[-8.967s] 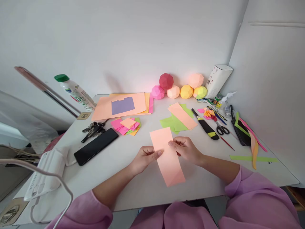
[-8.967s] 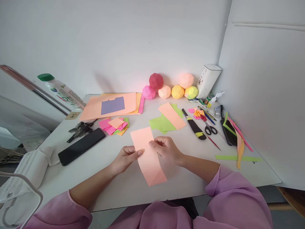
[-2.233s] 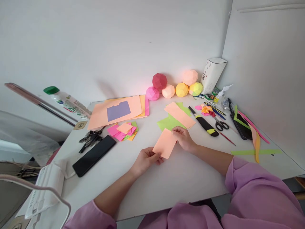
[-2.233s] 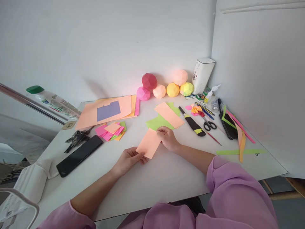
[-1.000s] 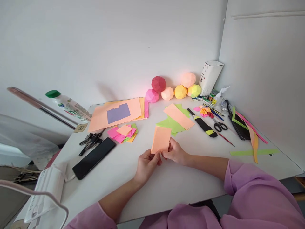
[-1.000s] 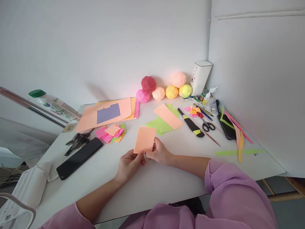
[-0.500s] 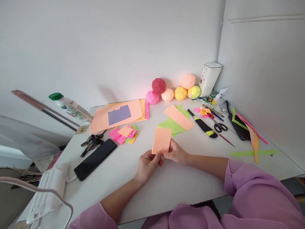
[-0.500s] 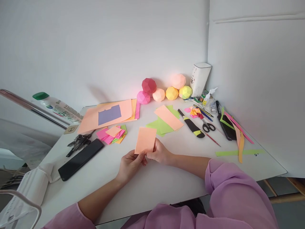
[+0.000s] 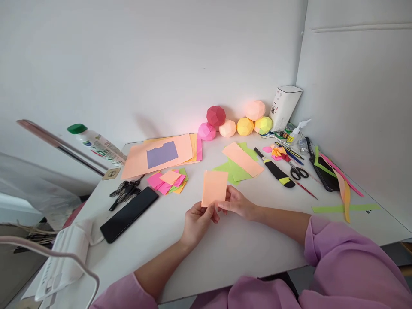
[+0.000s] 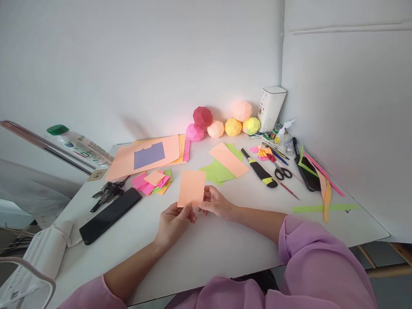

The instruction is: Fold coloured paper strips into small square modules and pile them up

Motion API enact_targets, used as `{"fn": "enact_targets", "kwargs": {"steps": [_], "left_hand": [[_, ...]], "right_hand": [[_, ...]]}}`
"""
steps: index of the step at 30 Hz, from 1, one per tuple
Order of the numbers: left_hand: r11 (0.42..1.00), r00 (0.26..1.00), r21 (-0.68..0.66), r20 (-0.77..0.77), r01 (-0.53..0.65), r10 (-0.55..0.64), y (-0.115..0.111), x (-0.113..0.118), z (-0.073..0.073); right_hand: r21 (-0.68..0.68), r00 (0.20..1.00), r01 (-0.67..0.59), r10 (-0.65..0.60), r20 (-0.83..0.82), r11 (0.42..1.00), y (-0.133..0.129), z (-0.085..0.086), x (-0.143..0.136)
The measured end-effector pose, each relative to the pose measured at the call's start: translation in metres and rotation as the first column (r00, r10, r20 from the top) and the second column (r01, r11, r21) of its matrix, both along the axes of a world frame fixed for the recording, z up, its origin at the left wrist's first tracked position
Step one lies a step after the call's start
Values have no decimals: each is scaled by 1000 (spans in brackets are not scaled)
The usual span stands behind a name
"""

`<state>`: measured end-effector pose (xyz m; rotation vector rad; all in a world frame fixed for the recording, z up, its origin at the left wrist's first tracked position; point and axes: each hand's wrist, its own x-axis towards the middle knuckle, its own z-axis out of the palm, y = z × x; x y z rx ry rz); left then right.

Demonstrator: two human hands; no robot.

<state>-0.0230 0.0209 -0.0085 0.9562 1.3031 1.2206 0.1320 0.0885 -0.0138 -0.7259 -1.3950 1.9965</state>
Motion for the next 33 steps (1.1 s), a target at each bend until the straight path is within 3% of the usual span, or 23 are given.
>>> {"fn": "enact_targets", "kwargs": {"steps": [5, 11, 16, 20, 23, 27, 33], "left_hand": [[995, 994, -9, 52, 101, -100, 2, 1, -4], [982, 985, -86, -17, 168, -170, 6, -6, -1], [987, 991, -90, -3, 136, -136, 10, -16, -3], [997, 989, -4, 132, 74, -73, 15, -24, -5], [988, 970, 24, 188, 150, -152, 16, -26, -3], [929, 927, -12, 74, 371, -369, 13, -22, -1], [924, 926, -54, 8, 378, -379, 10, -16, 1]], "right_hand": [[80, 999, -27, 25, 31, 996, -2, 1, -1], [72, 998, 31, -35, 51, 997, -3, -7, 0], [59, 994, 104, -106, 33, 993, 4, -3, 6], [88, 985, 174, -175, 1, 981, 10, -2, 9], [104, 994, 109, -109, -8, 989, 7, 0, 8], [108, 998, -31, 36, -47, 994, -1, 2, 5], [112, 999, -45, 47, -15, 993, -2, 1, 6]]}}
